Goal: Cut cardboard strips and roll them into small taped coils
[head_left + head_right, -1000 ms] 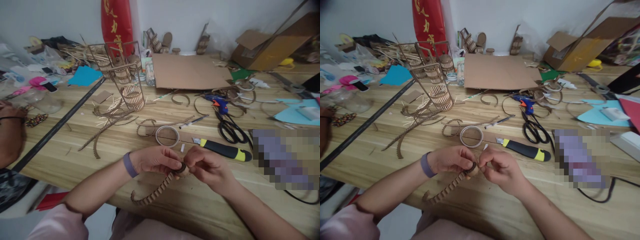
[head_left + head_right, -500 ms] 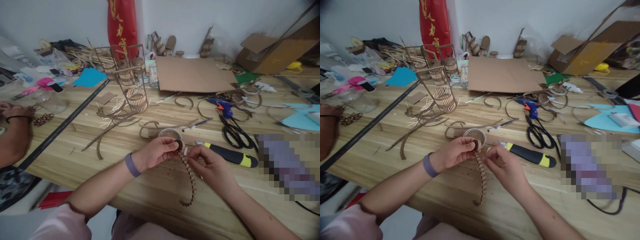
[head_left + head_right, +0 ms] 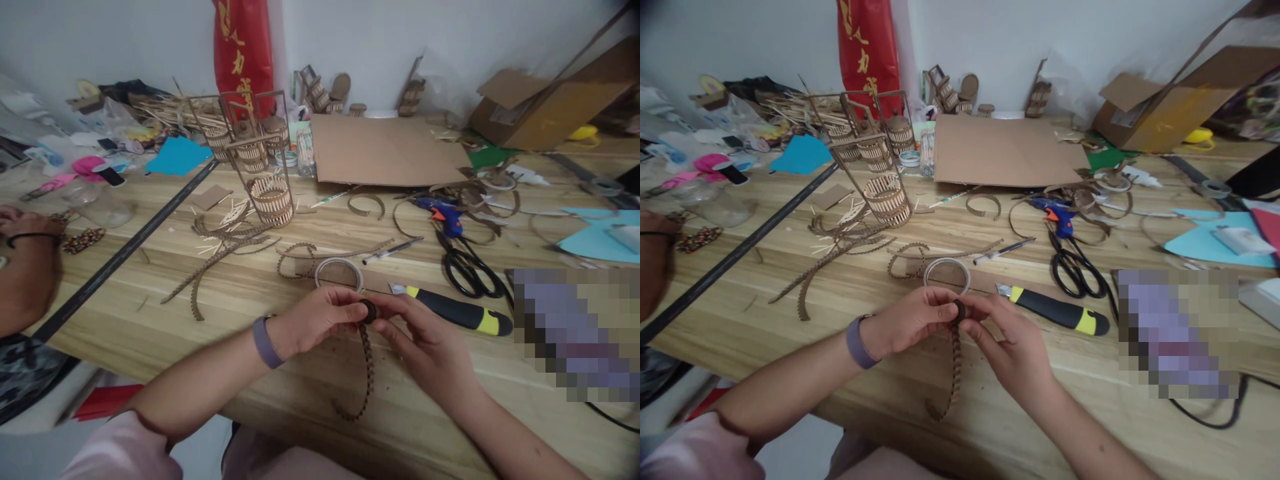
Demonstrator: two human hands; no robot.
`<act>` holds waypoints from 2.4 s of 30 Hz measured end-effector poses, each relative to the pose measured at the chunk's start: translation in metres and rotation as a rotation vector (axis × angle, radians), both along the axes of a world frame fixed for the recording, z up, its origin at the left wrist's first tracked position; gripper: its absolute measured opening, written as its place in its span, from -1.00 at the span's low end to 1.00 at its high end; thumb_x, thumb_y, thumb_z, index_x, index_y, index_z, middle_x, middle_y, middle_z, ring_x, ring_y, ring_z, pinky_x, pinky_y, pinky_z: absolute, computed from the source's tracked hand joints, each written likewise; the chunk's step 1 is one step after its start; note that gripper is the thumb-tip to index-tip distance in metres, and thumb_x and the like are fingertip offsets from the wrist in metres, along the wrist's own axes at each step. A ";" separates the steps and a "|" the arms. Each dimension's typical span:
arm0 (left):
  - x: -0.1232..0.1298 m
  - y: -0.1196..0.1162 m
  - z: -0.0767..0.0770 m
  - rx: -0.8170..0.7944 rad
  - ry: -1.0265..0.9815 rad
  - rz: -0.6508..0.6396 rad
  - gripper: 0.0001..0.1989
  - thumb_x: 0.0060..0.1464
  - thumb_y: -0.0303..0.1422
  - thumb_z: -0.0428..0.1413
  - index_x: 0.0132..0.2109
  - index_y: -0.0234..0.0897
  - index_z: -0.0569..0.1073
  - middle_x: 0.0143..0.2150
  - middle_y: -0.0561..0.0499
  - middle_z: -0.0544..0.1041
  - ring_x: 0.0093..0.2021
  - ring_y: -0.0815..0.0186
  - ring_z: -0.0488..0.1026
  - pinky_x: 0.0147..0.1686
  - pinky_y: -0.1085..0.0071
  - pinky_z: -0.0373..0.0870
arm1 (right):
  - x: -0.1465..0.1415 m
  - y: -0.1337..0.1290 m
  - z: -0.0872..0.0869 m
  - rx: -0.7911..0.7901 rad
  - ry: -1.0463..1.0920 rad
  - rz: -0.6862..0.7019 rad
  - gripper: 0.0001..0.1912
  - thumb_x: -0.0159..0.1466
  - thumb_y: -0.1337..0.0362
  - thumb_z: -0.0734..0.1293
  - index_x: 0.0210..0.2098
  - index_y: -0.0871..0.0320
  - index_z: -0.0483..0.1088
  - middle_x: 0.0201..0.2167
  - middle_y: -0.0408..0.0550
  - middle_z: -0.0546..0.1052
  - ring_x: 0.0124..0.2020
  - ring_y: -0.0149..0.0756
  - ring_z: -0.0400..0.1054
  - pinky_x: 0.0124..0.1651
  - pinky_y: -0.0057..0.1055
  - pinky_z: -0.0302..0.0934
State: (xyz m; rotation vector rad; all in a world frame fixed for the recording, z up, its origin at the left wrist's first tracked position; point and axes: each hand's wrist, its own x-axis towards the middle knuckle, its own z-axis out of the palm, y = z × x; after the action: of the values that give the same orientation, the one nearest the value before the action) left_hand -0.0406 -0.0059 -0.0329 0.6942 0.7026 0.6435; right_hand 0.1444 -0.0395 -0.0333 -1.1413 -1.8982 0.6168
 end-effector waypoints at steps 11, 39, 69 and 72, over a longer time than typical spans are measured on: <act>-0.004 0.005 0.005 -0.041 0.011 -0.085 -0.53 -0.34 -0.21 0.47 -0.28 -0.39 0.58 -0.33 0.03 0.52 -0.31 0.42 0.40 -0.23 0.46 0.28 | 0.005 0.004 -0.011 -0.122 0.012 0.122 -0.67 0.36 0.17 0.25 0.10 0.03 0.39 -0.36 -0.11 0.59 -0.35 -0.29 0.50 -0.33 -0.44 0.40; -0.033 0.026 0.024 1.199 0.899 -0.313 -0.83 0.18 -0.34 0.12 -0.27 -0.35 0.54 -0.18 -0.10 0.51 -0.10 0.19 0.44 -0.04 0.28 0.34 | -0.016 0.031 -0.033 0.367 -0.607 0.004 -0.81 0.36 0.33 0.23 -0.13 0.08 0.48 -0.03 0.03 0.56 0.19 0.05 0.23 0.19 0.10 0.05; -0.016 0.002 0.026 1.443 0.888 -0.241 -0.86 0.24 -0.36 0.11 -0.17 -0.34 0.51 -0.19 -0.08 0.46 -0.09 0.19 0.38 -0.03 0.26 0.35 | 0.016 0.018 -0.002 0.246 -0.158 -0.217 -0.94 0.30 0.28 0.33 -0.28 0.03 0.47 -0.11 0.02 0.56 -0.05 -0.13 0.45 0.01 -0.11 0.32; -0.016 0.003 0.026 1.436 0.937 -0.221 -0.86 0.24 -0.36 0.10 -0.18 -0.33 0.51 -0.21 -0.07 0.45 -0.11 0.19 0.38 -0.04 0.25 0.36 | 0.017 0.020 -0.003 0.183 -0.110 -0.225 -0.92 0.29 0.25 0.34 -0.23 0.01 0.48 -0.10 0.00 0.56 -0.05 -0.13 0.46 0.00 -0.13 0.33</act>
State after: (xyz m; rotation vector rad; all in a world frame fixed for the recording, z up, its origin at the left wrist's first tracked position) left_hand -0.0570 -0.0030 -0.0068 2.4684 0.9209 0.5252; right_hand 0.1617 -0.0200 -0.0360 -1.2670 -1.8413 0.2559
